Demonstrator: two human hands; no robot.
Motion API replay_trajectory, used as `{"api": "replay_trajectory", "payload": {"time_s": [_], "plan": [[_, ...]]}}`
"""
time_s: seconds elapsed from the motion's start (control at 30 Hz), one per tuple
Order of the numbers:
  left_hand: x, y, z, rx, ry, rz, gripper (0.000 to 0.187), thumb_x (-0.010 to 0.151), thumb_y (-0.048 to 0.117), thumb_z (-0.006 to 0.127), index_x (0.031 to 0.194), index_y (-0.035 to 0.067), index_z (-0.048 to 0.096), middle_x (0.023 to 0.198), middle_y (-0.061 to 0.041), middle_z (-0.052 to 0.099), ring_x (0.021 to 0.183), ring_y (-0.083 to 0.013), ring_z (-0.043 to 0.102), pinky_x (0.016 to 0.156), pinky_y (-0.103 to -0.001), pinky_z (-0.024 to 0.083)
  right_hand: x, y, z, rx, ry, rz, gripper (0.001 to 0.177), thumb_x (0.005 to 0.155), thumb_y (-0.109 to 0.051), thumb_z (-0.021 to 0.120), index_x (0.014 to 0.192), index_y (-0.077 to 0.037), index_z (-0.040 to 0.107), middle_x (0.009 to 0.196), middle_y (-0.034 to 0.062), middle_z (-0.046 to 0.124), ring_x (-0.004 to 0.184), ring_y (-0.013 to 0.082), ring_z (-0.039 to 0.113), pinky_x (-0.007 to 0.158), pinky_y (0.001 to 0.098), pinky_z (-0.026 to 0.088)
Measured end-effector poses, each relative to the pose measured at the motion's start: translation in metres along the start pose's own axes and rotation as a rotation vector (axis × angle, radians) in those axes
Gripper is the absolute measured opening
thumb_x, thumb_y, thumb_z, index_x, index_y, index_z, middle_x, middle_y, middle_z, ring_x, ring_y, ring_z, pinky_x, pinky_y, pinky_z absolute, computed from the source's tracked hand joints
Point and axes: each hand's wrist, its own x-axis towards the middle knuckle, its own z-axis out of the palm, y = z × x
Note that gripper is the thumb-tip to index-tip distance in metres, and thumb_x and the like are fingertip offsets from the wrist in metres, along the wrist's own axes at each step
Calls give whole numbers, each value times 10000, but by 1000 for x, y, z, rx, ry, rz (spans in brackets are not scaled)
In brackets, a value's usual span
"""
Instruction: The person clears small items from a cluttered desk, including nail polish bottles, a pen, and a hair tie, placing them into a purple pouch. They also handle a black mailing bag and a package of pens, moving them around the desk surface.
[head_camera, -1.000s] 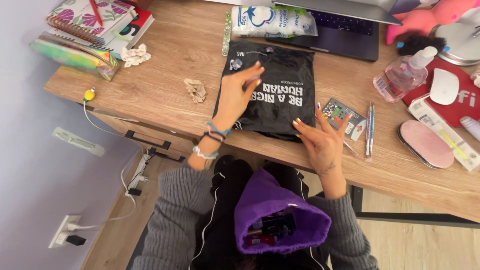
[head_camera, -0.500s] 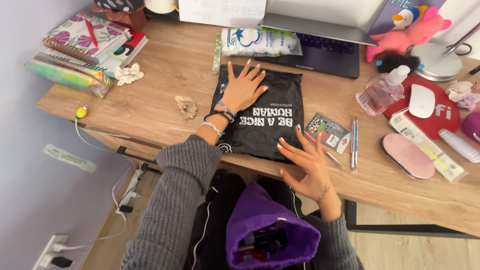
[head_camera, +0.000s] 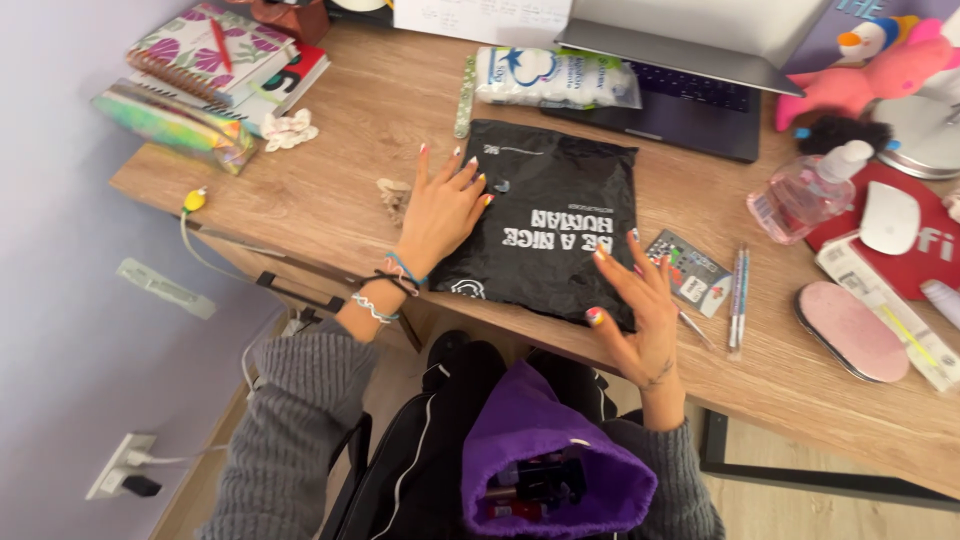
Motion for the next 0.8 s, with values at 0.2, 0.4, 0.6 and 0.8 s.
{"api": "replay_trajectory", "payload": {"time_s": [0.2,0.4,0.6,0.8], "plan": [[20,34,-25,-102,-155,-60,553,1038,403,542,1544,200,454,1607,-107,421,1510,-388,294,1128,-772,150,11,-9,24,-93,-3,-32,513,998,-434,551,1413,-140,621,1442,52,626,1510,364,372,1243,539,-8],[15,34,16,-14,-185,-68,532,1063,445,381,1554,242,414,1608,-43,433,1502,-380,317,1105,-830,9,2,-6,26,-237,-4,1,489,1045,-434,471,1438,-179,612,1439,22,627,1495,333,395,1241,574,-6],[-20,16,-32,102,-204,-169,568,1048,482,386,1431,108,575,1519,-72,536,1476,-403,311,1106,-837,-12,0,0,27,-285,-14,1,509,1066,-437,416,1471,-180,586,1450,46,616,1484,342,412,1233,601,33],[-35,0,-54,138,-155,-180,532,1024,425,481,1461,132,552,1557,-89,485,1488,-441,255,1102,-848,22,-3,5,29,-269,1,52,511,1082,-477,385,1467,-212,590,1455,13,611,1486,324,405,1229,624,53]]}}
